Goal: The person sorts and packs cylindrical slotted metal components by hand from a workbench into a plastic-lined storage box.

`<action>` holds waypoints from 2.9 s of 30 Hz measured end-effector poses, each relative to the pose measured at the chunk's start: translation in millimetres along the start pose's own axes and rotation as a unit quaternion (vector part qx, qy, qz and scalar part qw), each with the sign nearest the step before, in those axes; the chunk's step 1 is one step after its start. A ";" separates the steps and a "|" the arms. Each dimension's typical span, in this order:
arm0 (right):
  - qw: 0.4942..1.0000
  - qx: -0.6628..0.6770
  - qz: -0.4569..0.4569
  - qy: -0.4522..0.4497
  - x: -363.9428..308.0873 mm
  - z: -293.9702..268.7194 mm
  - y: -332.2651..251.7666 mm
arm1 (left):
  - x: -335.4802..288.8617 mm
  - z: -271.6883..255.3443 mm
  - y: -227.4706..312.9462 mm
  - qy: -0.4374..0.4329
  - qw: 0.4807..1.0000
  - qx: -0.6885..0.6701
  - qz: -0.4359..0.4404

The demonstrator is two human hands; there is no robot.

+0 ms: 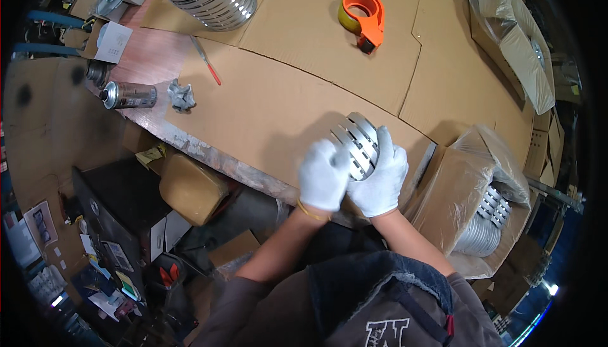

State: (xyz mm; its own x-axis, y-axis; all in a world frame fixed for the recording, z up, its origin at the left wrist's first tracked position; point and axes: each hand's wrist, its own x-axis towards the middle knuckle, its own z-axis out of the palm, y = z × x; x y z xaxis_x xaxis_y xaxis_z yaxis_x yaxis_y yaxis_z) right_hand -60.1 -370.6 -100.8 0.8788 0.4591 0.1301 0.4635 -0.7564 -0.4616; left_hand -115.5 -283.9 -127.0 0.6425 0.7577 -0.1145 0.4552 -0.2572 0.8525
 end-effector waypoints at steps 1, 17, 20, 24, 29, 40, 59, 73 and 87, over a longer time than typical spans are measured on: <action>1.000 0.000 0.005 -0.004 -2.4 -1.8 1.5 | -10.7 -1.4 7.5 0.030 0.993 0.001 0.115; 0.999 0.011 0.009 0.028 -5.2 5.1 5.8 | 15.6 -1.3 -2.9 -0.056 0.991 -0.067 -0.101; 0.999 0.023 -0.005 0.032 -7.3 7.7 12.6 | -17.8 1.6 0.9 0.006 0.994 -0.039 0.104; 0.999 0.023 -0.003 0.049 -7.1 0.6 5.1 | 21.4 -4.7 0.6 -0.056 0.980 -0.163 -0.101; 0.998 0.038 -0.016 0.040 -9.0 3.1 12.5 | -15.2 0.4 -1.3 0.003 0.994 -0.086 0.074; 0.998 0.026 -0.038 0.033 -9.4 -0.2 15.5 | -14.2 -3.6 -0.4 -0.026 0.993 -0.072 0.085; 0.990 0.078 -0.093 0.077 -24.3 -9.9 24.8 | 88.7 -64.8 -116.5 0.085 0.993 0.080 0.003; 0.687 0.699 0.193 -0.047 -32.9 -49.7 31.7 | 51.9 -52.5 -27.1 -0.341 0.881 -0.317 -0.086; 0.094 0.874 0.431 -0.201 -39.9 -61.8 1.2 | 49.4 -84.3 83.2 -0.373 0.916 -0.148 0.022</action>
State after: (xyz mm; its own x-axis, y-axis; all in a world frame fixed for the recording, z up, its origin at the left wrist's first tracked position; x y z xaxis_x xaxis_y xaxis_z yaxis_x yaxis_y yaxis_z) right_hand -87.6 -418.6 -52.3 0.2653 0.8250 -0.4991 -0.7977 0.4785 0.3670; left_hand -97.9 -217.3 -18.8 0.9486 0.1017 -0.2997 0.3031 -0.0188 0.9528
